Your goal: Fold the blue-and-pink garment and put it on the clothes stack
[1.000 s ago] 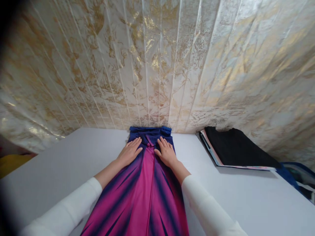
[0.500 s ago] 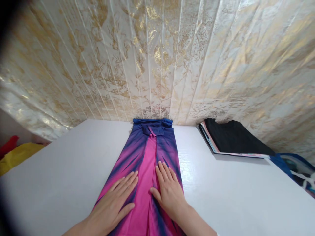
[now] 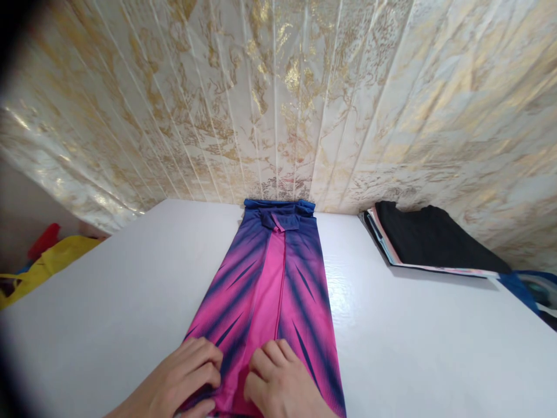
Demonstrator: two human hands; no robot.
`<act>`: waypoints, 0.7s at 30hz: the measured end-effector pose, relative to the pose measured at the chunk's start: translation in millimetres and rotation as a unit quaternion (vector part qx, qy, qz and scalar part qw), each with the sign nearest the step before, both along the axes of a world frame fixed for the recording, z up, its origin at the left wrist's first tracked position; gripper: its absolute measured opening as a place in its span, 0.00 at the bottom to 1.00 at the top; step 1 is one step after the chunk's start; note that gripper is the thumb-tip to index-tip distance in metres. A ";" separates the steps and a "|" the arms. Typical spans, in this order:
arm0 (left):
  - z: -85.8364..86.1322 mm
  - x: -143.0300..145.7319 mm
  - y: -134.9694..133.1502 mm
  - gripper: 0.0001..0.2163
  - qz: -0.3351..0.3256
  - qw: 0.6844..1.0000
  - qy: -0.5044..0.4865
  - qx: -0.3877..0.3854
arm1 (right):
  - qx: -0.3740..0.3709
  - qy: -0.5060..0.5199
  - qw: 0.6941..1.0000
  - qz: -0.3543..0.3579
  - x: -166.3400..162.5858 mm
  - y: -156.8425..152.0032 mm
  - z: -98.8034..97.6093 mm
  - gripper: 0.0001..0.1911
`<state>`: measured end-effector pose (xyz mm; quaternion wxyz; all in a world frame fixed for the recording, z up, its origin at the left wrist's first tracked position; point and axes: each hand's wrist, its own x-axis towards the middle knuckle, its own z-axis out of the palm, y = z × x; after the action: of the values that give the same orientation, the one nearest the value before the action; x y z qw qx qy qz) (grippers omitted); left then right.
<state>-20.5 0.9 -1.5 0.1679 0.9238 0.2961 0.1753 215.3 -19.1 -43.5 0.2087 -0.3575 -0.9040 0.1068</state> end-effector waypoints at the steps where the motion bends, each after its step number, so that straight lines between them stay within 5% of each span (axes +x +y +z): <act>1: -1.4 1.7 0.6 0.02 -0.001 1.000 -0.010 -0.004 | 0.022 0.001 1.000 -0.007 -2.2 -1.4 -4.4 0.09; 8: -0.1 2.3 -7.9 0.04 -0.025 0.999 -0.045 0.006 | 0.083 0.026 0.996 -0.033 -7.8 -7.2 -2.5 0.09; 15: -21.7 -4.3 -17.2 0.16 -0.034 0.996 -0.042 0.071 | 0.011 0.041 0.999 0.001 -5.8 -8.7 2.2 0.07; 21: -39.3 -2.5 -23.5 0.10 -0.007 0.995 -0.016 0.094 | -0.118 0.021 0.992 0.034 2.8 0.1 32.5 0.04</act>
<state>-23.0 -22.7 -40.8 0.0858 0.9346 0.2691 0.2162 218.1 -19.0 -10.9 0.1799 -0.3467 -0.8920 0.2274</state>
